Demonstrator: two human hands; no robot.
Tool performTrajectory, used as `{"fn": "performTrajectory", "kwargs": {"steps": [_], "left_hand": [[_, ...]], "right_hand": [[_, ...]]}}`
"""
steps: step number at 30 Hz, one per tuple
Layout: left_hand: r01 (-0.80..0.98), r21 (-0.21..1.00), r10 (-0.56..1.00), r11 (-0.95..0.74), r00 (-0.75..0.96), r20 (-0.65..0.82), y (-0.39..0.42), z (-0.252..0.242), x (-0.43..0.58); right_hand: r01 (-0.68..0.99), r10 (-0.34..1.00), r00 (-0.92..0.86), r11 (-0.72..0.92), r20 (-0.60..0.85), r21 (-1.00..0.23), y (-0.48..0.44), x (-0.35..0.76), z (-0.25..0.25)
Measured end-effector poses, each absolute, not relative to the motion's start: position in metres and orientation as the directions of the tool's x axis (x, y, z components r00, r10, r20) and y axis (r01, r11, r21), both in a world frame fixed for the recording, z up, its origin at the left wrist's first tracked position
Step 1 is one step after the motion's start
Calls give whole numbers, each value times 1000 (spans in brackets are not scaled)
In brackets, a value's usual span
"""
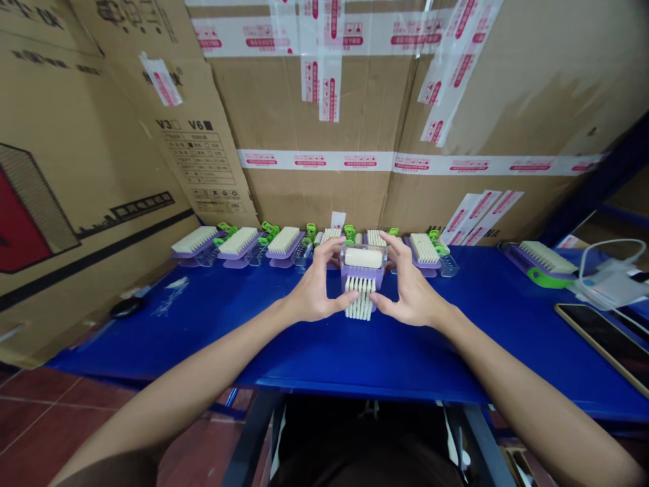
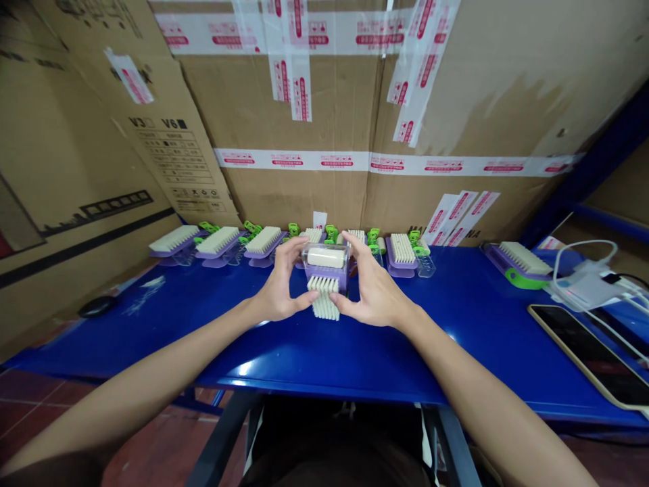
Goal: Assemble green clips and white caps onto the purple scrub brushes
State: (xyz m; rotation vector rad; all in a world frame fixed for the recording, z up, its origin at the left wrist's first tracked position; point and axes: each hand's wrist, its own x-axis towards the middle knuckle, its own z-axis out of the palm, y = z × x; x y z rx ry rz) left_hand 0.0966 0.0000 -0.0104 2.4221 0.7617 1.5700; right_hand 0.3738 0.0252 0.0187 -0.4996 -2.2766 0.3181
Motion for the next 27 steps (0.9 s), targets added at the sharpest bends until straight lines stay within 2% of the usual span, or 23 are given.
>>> {"fn": "performTrajectory", "kwargs": {"steps": [11,27], "left_hand": [[313,395,489,-864,337,804,1,-8,93],[307,363,459,-880,352,815,0,-5,94]], "right_hand": [[217,475,-591,872,651,-439,32,373,13],[203,433,-594,896,678,-394,28,370,16]]}}
